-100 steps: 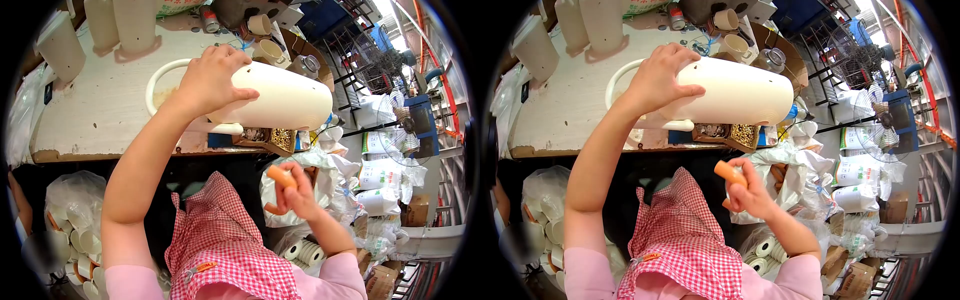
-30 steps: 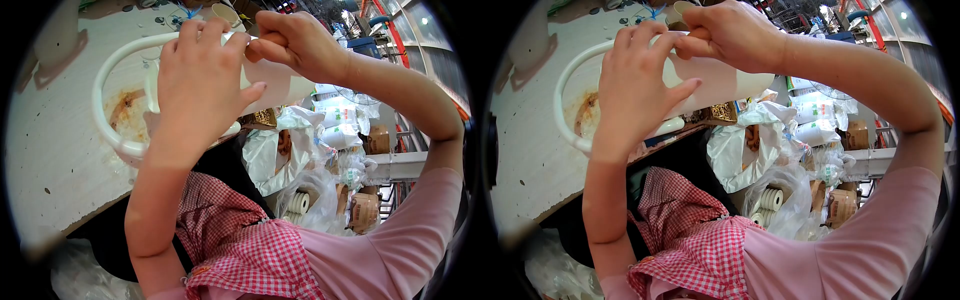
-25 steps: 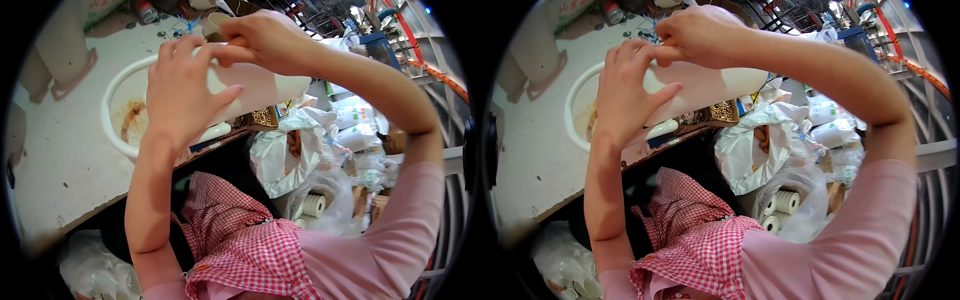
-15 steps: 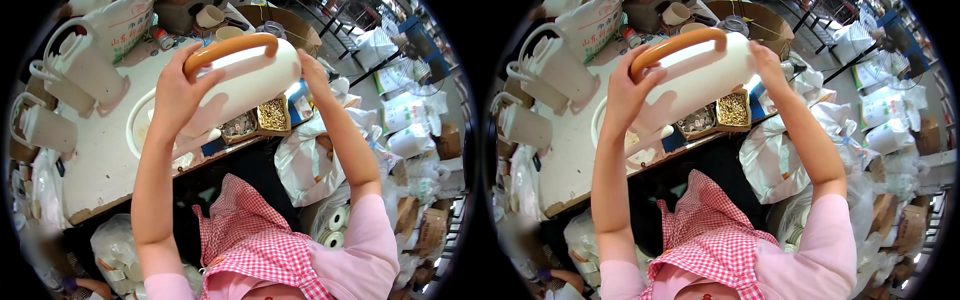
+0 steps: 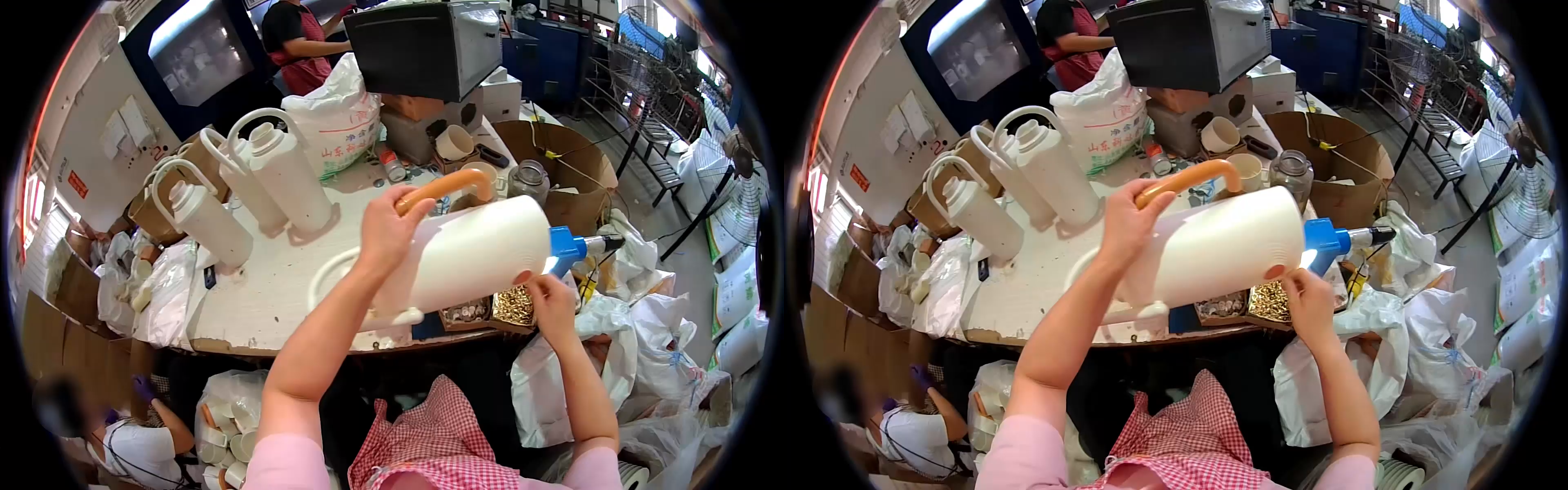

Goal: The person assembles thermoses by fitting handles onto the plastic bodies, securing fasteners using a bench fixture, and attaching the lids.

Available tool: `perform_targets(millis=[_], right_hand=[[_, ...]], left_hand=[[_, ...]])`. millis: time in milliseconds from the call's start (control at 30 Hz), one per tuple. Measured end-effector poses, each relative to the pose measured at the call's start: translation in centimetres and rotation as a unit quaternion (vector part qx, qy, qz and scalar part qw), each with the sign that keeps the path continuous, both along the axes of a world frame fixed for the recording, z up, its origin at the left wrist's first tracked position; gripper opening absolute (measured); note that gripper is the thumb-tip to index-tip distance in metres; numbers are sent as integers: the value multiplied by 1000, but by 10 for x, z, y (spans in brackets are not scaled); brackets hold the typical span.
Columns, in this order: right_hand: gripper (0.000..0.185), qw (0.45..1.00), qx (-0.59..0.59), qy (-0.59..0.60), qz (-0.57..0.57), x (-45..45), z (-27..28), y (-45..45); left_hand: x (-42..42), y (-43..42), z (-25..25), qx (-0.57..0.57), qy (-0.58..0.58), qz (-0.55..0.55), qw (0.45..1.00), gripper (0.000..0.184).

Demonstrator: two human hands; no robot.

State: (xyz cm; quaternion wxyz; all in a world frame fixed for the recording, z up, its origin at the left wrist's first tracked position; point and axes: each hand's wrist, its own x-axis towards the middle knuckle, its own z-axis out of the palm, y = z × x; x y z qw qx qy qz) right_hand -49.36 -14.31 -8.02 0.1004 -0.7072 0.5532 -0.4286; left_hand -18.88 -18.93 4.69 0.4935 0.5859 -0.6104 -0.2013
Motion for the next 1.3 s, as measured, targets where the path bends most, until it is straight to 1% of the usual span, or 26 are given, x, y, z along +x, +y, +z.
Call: perform_targets(millis=[33,67,100,133,200,233,300,333,400,500,567,633,667,700,733,767,800,833,867,900,1000,1067,1100,1167,1200,1300], right_hand=[[13,994,30,100,15,1,-6,6],[13,995,34,91,13,3,-12,7],[9,970,84,228,33,6,-17,0],[7,922,129,362,54,9,-22,-8],[11,919,123,372,55,10,-53,-29],[19,913,116,388,53,8,-60,-36],[15,916,114,381,51,9,-60,-37],[13,922,96,372,48,9,-63,-39],[10,934,83,343,45,10,-62,-41],[7,938,73,338,24,12,-54,-31],[11,943,57,327,20,13,-51,-32],[8,968,10,252,5,18,-42,-28],[7,984,35,176,25,19,-36,-22],[7,992,63,99,38,20,-24,-17],[6,991,97,67,57,21,-7,-9],[6,987,137,36,76,24,9,1],[7,983,146,-39,101,29,19,4],[8,974,150,-117,122,38,29,3],[7,967,132,-145,161,53,45,1],[7,958,100,-179,202,71,65,-7],[8,958,102,-139,229,122,89,-42],[9,919,117,-176,334,147,93,-63],[9,919,121,-170,336,152,92,-67],[9,913,148,-78,371,162,93,-76],[7,905,186,-92,370,164,95,-74],[6,905,208,-64,365,165,104,-73]], left_hand=[[6,12,12,7,-17,19,1000,36],[18,24,21,-7,-36,21,999,34],[36,37,31,-21,-54,25,998,32],[52,55,39,-16,-58,45,997,31],[89,94,42,-32,-60,87,994,30],[107,111,39,-52,-55,108,991,29],[133,149,41,-9,-33,155,987,26],[138,162,38,-13,-36,154,987,26],[150,185,31,11,60,190,980,25],[159,191,11,1,89,195,977,25],[158,189,5,33,129,197,971,24],[160,184,-13,24,116,207,971,24],[168,182,-25,19,91,205,974,24],[173,183,-30,31,117,214,969,25],[177,183,-36,46,146,225,962,27],[190,182,-50,17,134,239,962,28],[204,183,-62,-6,23,277,961,30],[179,186,-35,33,140,274,951,29],[177,185,-37,-13,151,245,958,30],[181,186,-38,-24,144,212,966,31],[181,183,-45,-37,143,207,967,32],[178,183,-47,-43,152,214,964,34],[181,185,-49,-41,158,217,962,34],[186,189,-51,-45,144,234,961,34],[187,189,-50,-50,143,233,961,34],[190,189,-49,-55,156,223,961,35]])
